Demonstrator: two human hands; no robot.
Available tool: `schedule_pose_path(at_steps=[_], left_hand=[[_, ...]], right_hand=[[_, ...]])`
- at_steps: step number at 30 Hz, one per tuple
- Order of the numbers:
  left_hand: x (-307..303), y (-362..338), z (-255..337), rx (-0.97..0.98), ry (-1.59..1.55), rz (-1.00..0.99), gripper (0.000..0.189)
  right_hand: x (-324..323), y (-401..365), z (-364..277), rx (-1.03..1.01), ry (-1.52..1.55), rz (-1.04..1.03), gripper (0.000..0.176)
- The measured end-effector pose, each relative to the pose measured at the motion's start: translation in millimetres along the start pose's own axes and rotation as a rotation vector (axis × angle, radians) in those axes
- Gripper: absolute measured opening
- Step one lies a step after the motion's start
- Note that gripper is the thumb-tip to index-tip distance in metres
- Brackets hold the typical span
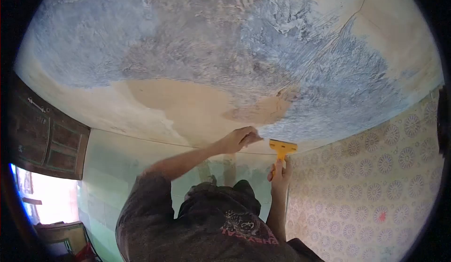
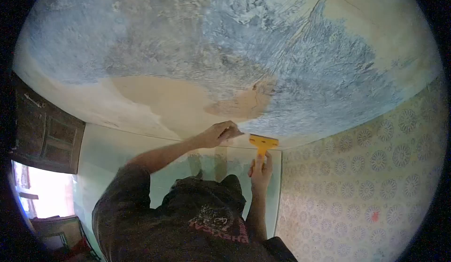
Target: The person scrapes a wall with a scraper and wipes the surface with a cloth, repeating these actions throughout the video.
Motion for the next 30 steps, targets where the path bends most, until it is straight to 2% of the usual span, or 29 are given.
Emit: schedule_pose_path(at_steps=[1, 3, 4, 6, 7, 8, 9, 10, 13, 17, 19, 23, 26, 30], left_hand=[[8.1, -8.8, -8.7, -0.009, -0.005, 0.007, 0.017], [26.3, -23.0, -37.2, -0.188, -0.158, 0.168, 0.02], [34.5, -27.8, -32.6, -0.318, -0.353, 0.242, 0.025], [40.9, -27.6, -22.2, -0.373, -0.421, 0.314, 0.03], [43.7, -28.8, -16.1, -0.423, -0.483, 0.352, 0.035], [44.0, -27.2, -8.7, -0.428, -0.491, 0.397, 0.035], [43.1, -24.4, -1.4, -0.426, -0.637, 0.449, 0.037], [42.0, -20.5, 6.4, -0.414, -0.781, 0.501, 0.039], [41.5, -2.6, 34.5, -0.315, -0.737, 0.639, 0.04], [56.3, 19.6, 38.6, -0.31, -0.674, 0.773, 0.043], [60.9, 28.2, 51.9, -0.369, -0.728, 0.745, 0.045], [60.8, 41.7, 55.2, -0.338, -0.722, 0.779, 0.047], [57.2, 46.3, 54.0, -0.326, -0.701, 0.851, 0.049], [56.3, 50.0, 43.5, -0.364, -0.746, 0.831, 0.049]], right_hand=[[8.8, 6.7, -7.6, 0.08, -0.017, -0.082, 0.029], [20.4, 19.5, -17.3, 0.097, -0.058, -0.17, 0.033], [28.6, 26.9, -19.6, 0.061, -0.055, -0.288, 0.031], [45.9, 40.5, -29.9, 0.057, -0.124, -0.509, 0.033], [52.2, 49.7, -34.5, 0.064, -0.14, -0.547, 0.033], [59.0, 57.3, -38.1, 0.108, -0.099, -0.646, 0.034], [64.4, 62.0, -40.9, 0.155, -0.06, -0.744, 0.036], [67.5, 66.2, -47.0, 0.18, -0.001, -0.748, 0.039], [70.0, 91.7, -47.0, 0.292, 0.071, -0.891, 0.037], [70.1, 99.8, -54.3, 0.392, 0.044, -0.917, 0.038], [68.0, 97.1, -56.3, 0.556, 0.03, -0.95, 0.04], [65.7, 107.0, -55.2, 0.571, 0.041, -0.985, 0.042], [69.0, 110.7, -65.6, 0.502, -0.02, -1.001, 0.044], [71.5, 116.5, -67.3, 0.474, -0.049, -0.962, 0.042]])
Point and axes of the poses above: each hand's wrist, its own y-axis towards the middle knuckle, its own x-axis out of the palm, z = x × y, the point moved 4 cm from there along y, towards the middle knuckle, and after that the axes turned 5 degrees about y, right-handed, at the moved point
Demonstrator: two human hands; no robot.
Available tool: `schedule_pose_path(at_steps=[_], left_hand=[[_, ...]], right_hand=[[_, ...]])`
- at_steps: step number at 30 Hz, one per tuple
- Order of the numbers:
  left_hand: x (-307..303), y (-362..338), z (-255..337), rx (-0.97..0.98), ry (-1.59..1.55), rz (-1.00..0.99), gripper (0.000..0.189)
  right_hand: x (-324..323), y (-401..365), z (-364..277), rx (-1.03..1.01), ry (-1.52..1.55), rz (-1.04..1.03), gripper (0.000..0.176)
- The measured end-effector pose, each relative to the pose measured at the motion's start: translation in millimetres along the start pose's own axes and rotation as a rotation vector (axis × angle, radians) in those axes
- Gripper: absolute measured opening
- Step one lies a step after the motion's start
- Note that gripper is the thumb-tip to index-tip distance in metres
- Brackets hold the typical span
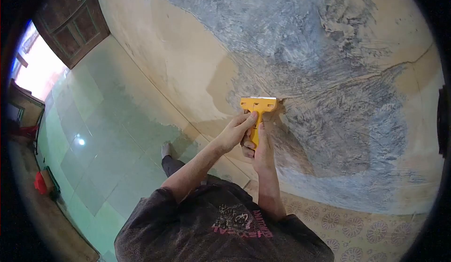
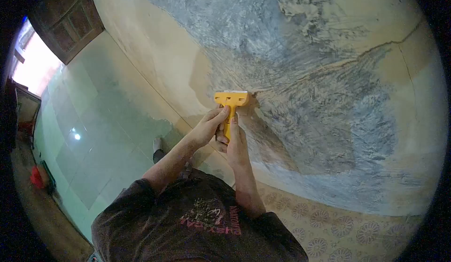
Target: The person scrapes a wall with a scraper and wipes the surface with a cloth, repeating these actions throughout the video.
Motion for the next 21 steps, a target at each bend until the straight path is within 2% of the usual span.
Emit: schedule_pose_path(at_steps=[4, 10, 13, 16, 21], left_hand=[[11.6, -3.1, 14.1, -0.06, -0.205, 0.024, 0.052], [8.4, 5.0, 16.3, -0.021, -0.263, -0.001, 0.048], [4.2, 3.7, 24.6, -0.082, -0.383, 0.021, 0.048], [-6.5, 9.7, 21.4, -0.05, -0.397, 0.035, 0.049], [-2.8, 8.7, 23.7, -0.088, -0.519, -0.01, 0.052]], right_hand=[[4.6, 2.1, -1.3, -0.014, -0.021, 0.083, 0.038], [13.4, 10.5, -1.7, -0.119, -0.099, 0.177, 0.04], [14.9, 18.0, 2.2, -0.071, -0.126, 0.23, 0.046], [24.2, 26.7, -0.3, -0.098, -0.143, 0.193, 0.049], [28.7, 26.4, -9.5, -0.061, -0.241, 0.254, 0.048]])
Point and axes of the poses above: each hand's wrist, its own y-axis towards the middle knuckle, its own x-axis out of the palm, z = x × y, the point moved 4 cm from there along y, towards the middle knuckle, and after that the axes turned 5 degrees about y, right-handed, at the moved point
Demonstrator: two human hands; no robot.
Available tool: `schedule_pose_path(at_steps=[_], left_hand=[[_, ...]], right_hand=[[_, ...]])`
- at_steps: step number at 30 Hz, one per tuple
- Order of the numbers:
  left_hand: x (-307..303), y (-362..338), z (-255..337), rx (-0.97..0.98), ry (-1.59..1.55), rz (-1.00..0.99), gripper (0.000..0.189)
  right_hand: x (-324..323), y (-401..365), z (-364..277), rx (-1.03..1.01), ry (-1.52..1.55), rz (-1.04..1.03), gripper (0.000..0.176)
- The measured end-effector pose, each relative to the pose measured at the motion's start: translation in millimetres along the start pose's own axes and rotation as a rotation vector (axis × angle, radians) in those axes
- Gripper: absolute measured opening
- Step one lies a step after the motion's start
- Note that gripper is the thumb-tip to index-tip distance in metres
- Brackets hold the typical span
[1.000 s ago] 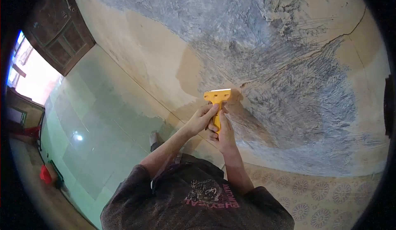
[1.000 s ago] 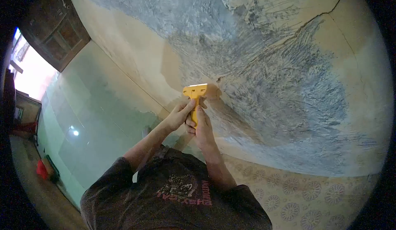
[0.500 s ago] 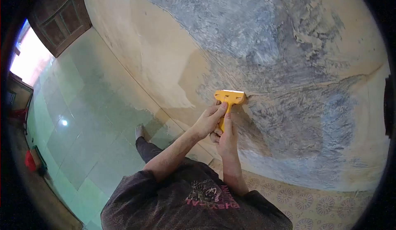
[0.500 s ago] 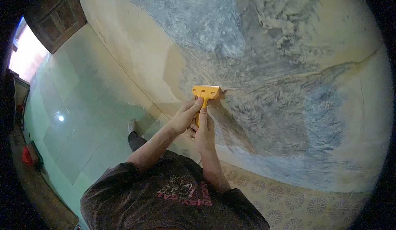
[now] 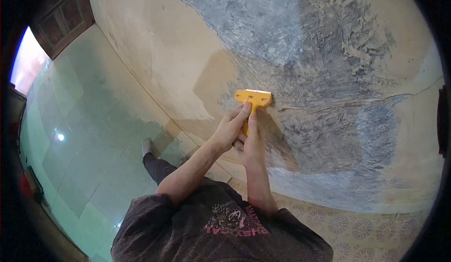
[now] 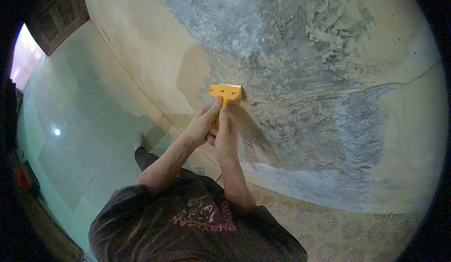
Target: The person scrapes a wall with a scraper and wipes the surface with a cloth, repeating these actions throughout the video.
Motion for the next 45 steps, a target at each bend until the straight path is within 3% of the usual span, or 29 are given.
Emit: schedule_pose_path(at_steps=[3, 9, 14, 21, 26, 34, 36, 37, 38, 40, 41, 44, 45], left_hand=[[-1.6, -1.7, -5.4, 0.033, 0.062, 0.068, 0.059], [-18.5, 0.6, -45.2, -0.035, 0.095, -0.022, 0.061], [-5.9, -0.8, -40.2, -0.036, 0.15, -0.086, 0.054], [6.2, 1.0, -22.2, 0.004, 0.128, -0.098, 0.048], [2.5, 10.2, -4.3, 0.123, 0.133, -0.015, 0.049], [3.8, 2.0, -2.6, 0.116, 0.301, 0.028, 0.051], [5.2, 2.2, 16.3, 0.16, 0.215, 0.104, 0.051], [4.9, 2.0, 14.7, 0.158, 0.227, 0.111, 0.049], [3.0, 1.5, 8.0, 0.164, 0.232, 0.109, 0.049], [-1.3, -3.3, -11.2, 0.054, 0.335, 0.136, 0.047], [-0.4, -3.7, -11.2, 0.071, 0.324, 0.147, 0.046], [-8.0, 2.8, 16.6, 0.223, 0.268, 0.17, 0.047], [-8.6, 2.7, 15.8, 0.221, 0.268, 0.165, 0.047]], right_hand=[[-6.9, -0.5, 4.3, -0.026, 0.094, -0.028, 0.041], [-27.1, -16.8, 16.2, -0.046, 0.024, -0.197, 0.031], [-18.8, -30.4, -15.7, -0.177, -0.155, -0.046, 0.032], [-27.7, -8.9, -8.2, -0.2, -0.141, -0.038, 0.038], [-14.4, 3.7, -25.8, -0.247, -0.367, 0.056, 0.04], [-7.3, 0.1, -19.7, -0.309, -0.256, 0.063, 0.042], [6.8, 2.6, -32.5, -0.462, -0.379, 0.11, 0.043], [-0.2, 13.9, -20.0, -0.507, -0.298, 0.055, 0.044], [-5.5, 8.2, -17.3, -0.514, -0.294, 0.053, 0.044], [-13.9, -4.3, -3.5, -0.234, -0.259, -0.001, 0.044], [-10.2, -6.1, -6.1, -0.259, -0.282, 0.084, 0.045], [11.5, 14.5, -14.0, -0.432, -0.278, 0.046, 0.049], [20.8, 10.3, -23.6, -0.348, -0.309, 0.031, 0.051]])
Point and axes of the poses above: each hand's wrist, its own y-axis towards the middle knuckle, its own x-axis out of the palm, z = x × y, the point moved 4 cm from there along y, towards the middle knuckle, and after that the axes turned 5 degrees about y, right-handed, at the moved point
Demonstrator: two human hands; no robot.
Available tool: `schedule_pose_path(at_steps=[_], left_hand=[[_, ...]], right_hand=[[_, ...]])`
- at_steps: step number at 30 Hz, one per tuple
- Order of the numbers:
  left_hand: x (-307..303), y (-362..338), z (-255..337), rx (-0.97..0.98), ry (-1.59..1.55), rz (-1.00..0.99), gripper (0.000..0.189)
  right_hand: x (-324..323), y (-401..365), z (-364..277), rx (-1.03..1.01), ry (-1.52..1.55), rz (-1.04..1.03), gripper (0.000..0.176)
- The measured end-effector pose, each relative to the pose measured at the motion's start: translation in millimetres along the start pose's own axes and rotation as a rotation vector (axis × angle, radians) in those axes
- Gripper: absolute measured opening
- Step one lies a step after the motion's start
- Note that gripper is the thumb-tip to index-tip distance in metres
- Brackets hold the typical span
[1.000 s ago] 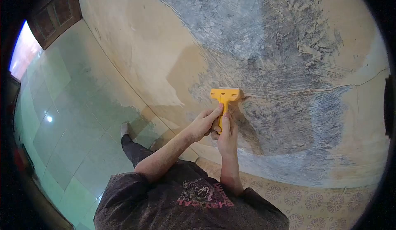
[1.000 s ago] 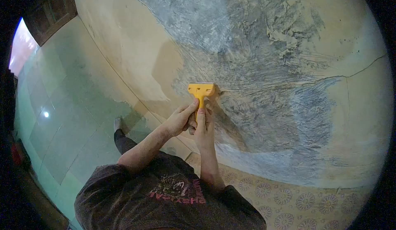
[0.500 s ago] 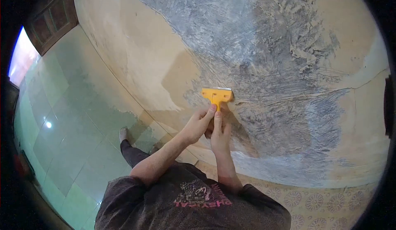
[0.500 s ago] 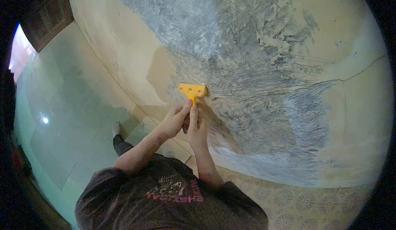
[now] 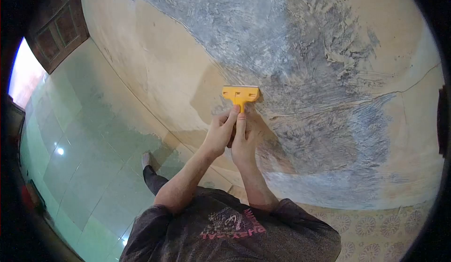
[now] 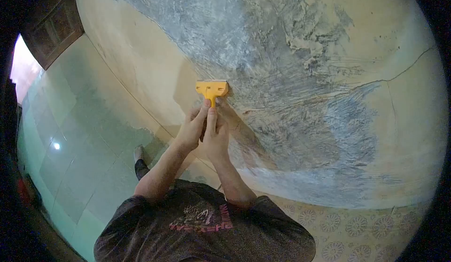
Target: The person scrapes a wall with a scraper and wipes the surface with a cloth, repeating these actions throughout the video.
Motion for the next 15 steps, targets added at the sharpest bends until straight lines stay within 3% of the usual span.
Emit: schedule_pose_path(at_steps=[5, 7, 8, 11, 15], left_hand=[[10.0, -14.0, -20.7, -0.133, 0.113, -0.015, 0.048], [6.3, -7.0, -15.3, -0.091, 0.057, 0.026, 0.049], [-2.9, 0.0, -3.3, -0.058, 0.035, 0.026, 0.049], [-9.7, 12.0, 7.5, 0.065, -0.096, 0.005, 0.049], [0.6, -10.9, -18.1, -0.108, 0.137, -0.014, 0.048]], right_hand=[[-16.4, -18.6, 21.2, 0.083, 0.002, 0.028, 0.049], [-14.0, -9.5, 20.7, 0.021, -0.011, 0.034, 0.048], [-1.4, 0.2, 20.2, -0.146, 0.004, 0.112, 0.05], [12.4, 7.2, 4.8, -0.101, -0.034, 0.036, 0.05], [-10.2, -17.2, 24.7, 0.049, -0.022, 0.048, 0.05]])
Point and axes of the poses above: each hand's wrist, its own y-axis towards the middle knuckle, its own x-axis out of the palm, z = x × y, the point moved 4 cm from there along y, towards the middle knuckle, and after that the axes turned 5 degrees about y, right-handed, at the moved point
